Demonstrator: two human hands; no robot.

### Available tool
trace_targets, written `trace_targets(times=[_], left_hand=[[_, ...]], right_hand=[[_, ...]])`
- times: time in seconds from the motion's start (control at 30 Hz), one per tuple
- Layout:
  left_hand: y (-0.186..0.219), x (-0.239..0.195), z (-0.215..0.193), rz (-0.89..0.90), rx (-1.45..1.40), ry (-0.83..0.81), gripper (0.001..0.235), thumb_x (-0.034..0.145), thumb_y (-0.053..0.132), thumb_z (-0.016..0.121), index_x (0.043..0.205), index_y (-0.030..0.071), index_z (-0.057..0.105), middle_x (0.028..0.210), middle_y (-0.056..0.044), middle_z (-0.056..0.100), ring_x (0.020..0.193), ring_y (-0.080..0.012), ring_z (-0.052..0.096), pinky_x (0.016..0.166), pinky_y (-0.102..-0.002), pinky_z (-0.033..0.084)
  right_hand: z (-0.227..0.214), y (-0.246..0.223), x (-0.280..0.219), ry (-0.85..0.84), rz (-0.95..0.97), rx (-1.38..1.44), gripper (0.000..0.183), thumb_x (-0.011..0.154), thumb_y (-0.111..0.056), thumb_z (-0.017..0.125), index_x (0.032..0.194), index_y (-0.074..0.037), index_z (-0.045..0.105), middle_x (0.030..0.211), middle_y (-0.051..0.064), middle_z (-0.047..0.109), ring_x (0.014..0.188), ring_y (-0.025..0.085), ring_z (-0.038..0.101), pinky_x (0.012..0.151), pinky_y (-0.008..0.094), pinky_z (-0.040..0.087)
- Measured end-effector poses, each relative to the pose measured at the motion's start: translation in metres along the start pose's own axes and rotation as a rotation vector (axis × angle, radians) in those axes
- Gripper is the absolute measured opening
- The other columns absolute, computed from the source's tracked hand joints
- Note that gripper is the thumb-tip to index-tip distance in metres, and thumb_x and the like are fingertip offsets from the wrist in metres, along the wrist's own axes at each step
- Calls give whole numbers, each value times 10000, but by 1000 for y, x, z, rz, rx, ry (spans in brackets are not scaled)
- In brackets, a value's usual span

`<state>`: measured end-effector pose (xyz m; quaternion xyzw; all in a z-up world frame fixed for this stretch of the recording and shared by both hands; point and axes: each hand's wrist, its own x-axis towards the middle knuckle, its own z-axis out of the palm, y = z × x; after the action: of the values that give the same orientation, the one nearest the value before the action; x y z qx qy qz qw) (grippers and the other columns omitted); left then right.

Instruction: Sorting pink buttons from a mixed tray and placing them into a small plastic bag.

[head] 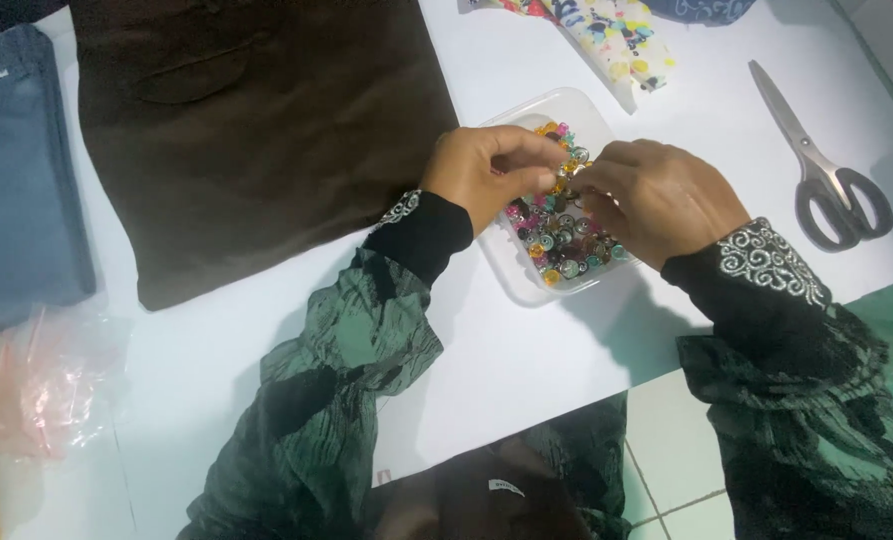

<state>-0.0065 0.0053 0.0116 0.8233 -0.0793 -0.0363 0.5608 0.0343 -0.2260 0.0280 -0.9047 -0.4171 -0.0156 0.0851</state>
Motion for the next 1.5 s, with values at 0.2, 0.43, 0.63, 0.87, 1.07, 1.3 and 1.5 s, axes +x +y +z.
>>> trace_targets(times=[0.2,0.43,0.63,0.87,1.07,1.3,1.5], left_hand=[[-1,11,9,-64,657,-111,150,883,255,799,1031,273,816,988,-23,793,1031,-255,739,956,-410,567],[-53,52,62,116,1107,48,23,824,121,775,820,121,798,747,-130,711,787,-334,703,828,-481,498],[-74,76,74,-81,1002,-16,107,859,170,686,844,96,763,793,-116,718,817,-338,718,749,-481,472],[5,38,21,-239,785,-69,144,893,199,735,1007,129,789,1053,-158,741,1071,-392,702,895,-504,551],[42,23,1,-296,638,-97,343,1010,281,613,1214,35,736,1237,-184,704,1255,-372,620,1087,-489,473],[-71,63,33,144,973,184,232,850,53,715,640,90,623,623,-70,603,734,-297,693,663,-428,621],[-59,56,33,32,879,97,226,902,132,700,687,96,642,696,-58,653,782,-261,693,758,-456,603]], right_hand=[[-8,-14,7,-43,-27,-89,116,958,-200,726,1045,-165,794,949,25,772,960,200,753,806,300,612],[31,-18,20,-12,-171,-239,121,862,-295,803,952,-214,795,806,-44,677,832,160,662,743,335,533],[21,-24,26,-145,-73,-294,126,914,-338,743,926,-221,789,757,-66,655,780,116,615,738,295,485],[1,-20,14,-188,41,-221,167,878,-274,770,1034,-220,796,948,-1,754,933,203,706,802,379,555],[32,-5,35,101,51,-109,168,942,-174,761,1104,-160,804,994,39,749,961,211,712,784,308,591],[46,-6,43,47,32,-192,151,924,-112,742,1057,-152,802,1076,12,734,996,196,686,783,306,613],[17,-20,36,-159,40,-132,166,876,-126,769,1018,-204,805,1002,-6,742,964,196,715,808,342,619]])
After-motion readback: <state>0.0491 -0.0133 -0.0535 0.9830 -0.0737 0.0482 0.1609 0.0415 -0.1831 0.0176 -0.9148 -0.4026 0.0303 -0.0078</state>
